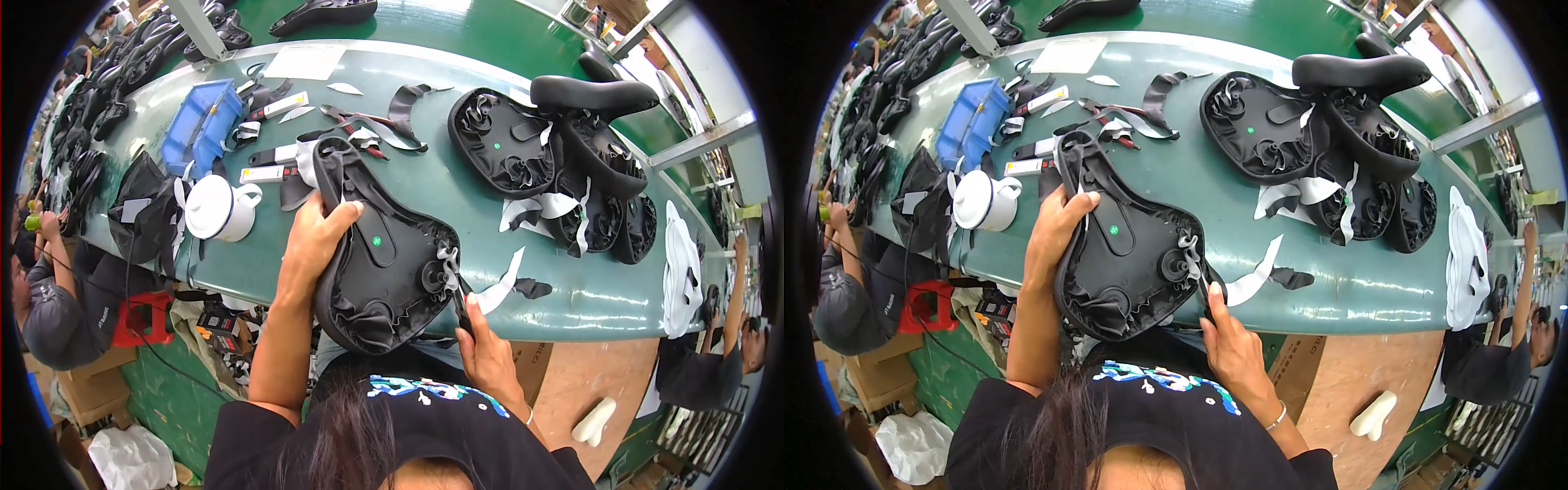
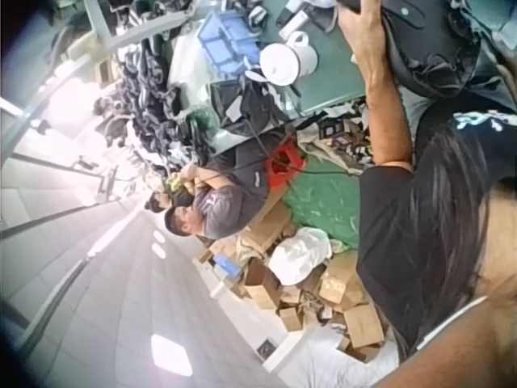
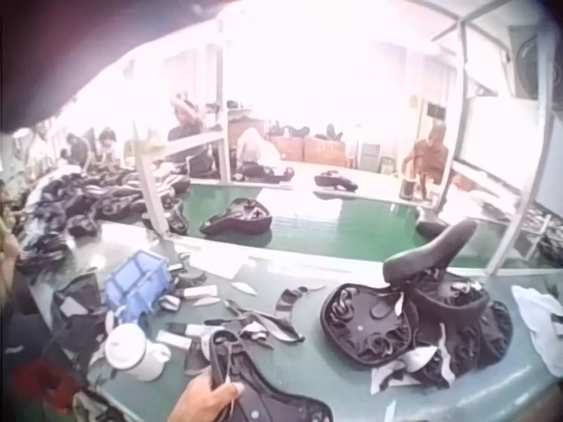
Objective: The worker trims excess material from the edges of bicycle seats using a utility knife.
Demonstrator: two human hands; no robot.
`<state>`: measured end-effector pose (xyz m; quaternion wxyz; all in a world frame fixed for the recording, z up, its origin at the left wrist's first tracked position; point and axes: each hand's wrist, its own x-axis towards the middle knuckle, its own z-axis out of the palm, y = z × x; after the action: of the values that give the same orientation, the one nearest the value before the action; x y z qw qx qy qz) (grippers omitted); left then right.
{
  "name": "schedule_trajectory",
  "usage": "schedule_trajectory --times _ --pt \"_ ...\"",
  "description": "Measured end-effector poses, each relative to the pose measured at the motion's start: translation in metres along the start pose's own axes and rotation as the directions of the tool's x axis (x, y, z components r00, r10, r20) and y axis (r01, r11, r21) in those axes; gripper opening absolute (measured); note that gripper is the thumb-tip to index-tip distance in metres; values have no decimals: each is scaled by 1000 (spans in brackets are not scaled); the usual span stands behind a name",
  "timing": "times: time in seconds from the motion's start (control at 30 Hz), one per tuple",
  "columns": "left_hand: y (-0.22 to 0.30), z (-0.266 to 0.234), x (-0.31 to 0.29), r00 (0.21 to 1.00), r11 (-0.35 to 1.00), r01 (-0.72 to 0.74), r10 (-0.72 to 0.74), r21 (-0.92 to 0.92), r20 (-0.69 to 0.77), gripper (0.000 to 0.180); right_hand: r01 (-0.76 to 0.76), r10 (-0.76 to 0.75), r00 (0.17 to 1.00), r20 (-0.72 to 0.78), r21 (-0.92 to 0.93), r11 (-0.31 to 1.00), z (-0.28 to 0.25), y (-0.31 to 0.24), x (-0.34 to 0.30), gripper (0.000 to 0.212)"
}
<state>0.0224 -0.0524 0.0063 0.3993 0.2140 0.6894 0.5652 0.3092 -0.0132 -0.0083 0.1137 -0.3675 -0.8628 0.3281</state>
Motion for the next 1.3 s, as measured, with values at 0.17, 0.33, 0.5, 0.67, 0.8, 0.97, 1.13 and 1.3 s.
schedule_trajectory --times 0.17,0.33,0.5,0.67,0.8,0.97,1.13,1.3 --pt "-23 -7 -20 995 992 -39 27 -124 -98 43 34 6 983 -186 216 976 -18 11 19 57" --pt "-30 -4 -41 978 973 -100 58 -206 -200 48 345 -287 919 -269 197 918 8 -7 102 56" --pt "-46 -21 -45 636 428 -173 736 887 -231 52 -22 137 980 -145 602 798 -22 -1 112 45" --pt "4 43 -19 675 254 -694 557 674 485 31 161 -126 987 -102 494 854 -12 -35 104 46" --pt "-16 38 6 693 418 -717 515 558 504 27 287 -248 949 -195 208 935 -33 5 80 53" --pt "1 41 0 740 453 -672 403 586 538 26 460 -454 887 84 -261 849 -40 19 78 60" --pt "4 33 4 962 960 -166 208 -225 177 24 241 -215 970 111 -351 905 -23 -1 35 57" --pt "3 19 5 912 429 90 327 -899 247 17 112 -136 989 -66 -282 953 -5 -16 23 52"
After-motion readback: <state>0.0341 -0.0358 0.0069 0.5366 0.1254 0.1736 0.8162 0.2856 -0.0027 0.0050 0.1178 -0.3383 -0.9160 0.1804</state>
